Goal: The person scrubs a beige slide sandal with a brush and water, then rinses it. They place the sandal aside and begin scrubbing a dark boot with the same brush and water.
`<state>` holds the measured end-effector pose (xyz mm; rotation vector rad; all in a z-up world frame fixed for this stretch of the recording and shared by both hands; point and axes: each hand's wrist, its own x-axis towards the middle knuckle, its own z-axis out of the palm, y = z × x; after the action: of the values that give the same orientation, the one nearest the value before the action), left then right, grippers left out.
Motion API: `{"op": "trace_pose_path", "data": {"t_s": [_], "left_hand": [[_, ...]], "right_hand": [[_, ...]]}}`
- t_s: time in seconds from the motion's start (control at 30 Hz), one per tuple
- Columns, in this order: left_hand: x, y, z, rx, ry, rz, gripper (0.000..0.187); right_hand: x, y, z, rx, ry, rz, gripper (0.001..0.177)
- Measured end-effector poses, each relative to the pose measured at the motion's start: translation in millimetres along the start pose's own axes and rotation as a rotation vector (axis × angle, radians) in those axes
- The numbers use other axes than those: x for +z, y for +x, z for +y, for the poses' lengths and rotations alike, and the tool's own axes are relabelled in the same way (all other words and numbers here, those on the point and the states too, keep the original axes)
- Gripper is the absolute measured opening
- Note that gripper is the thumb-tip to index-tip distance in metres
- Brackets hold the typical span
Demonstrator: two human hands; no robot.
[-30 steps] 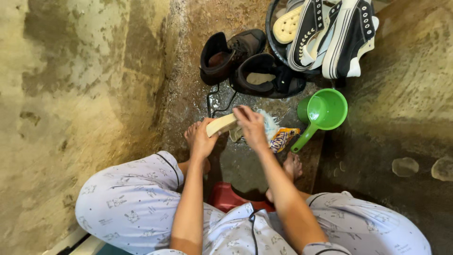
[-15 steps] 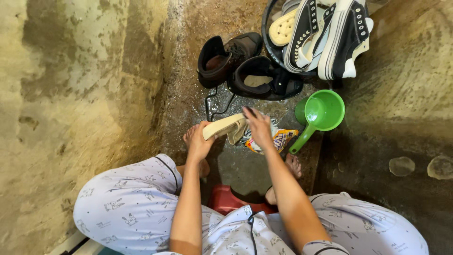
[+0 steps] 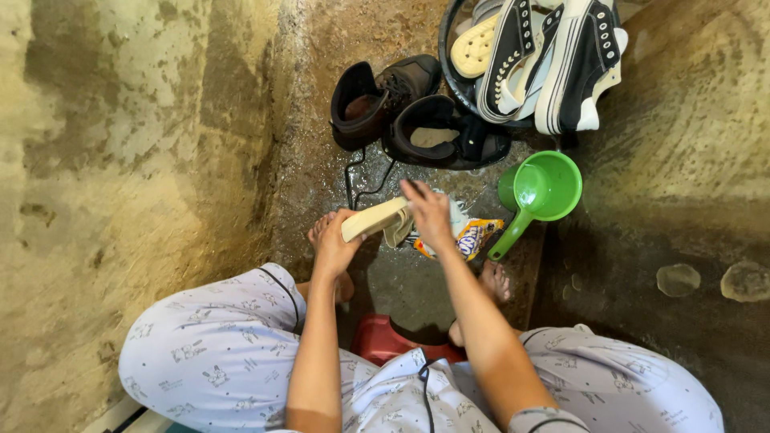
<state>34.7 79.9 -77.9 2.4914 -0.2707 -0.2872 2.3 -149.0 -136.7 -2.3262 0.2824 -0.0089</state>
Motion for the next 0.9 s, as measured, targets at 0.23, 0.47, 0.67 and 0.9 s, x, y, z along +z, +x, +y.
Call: {"op": "trace_pose_path", "data": {"t_s": [0.23, 0.47, 0.67, 0.9], "left_hand": [[-2.5, 2.0, 4.4, -0.038, 0.116, -0.135, 0.056], [14.7, -11.6, 13.4, 0.06, 0.312, 0.077, 0.043], [-7.4, -31.5, 47.5, 0.031, -0.011, 0.063, 0.045], [-34.7, -42.1, 77.5, 0.013, -0.182, 0.045, 0.05]], "right_hand": [[19.1, -1.3, 48.9, 0.032, 0.022, 0.048, 0.052], [5.0, -27.6, -76.1, -0.232, -0.023, 0.043, 0.039], [-55.2, -8.7, -87.7, -0.29, -0.125, 0.198, 0.047], [-52.9, -30.1, -105.2, -0.289, -0.222, 0.231, 0.053]]}}
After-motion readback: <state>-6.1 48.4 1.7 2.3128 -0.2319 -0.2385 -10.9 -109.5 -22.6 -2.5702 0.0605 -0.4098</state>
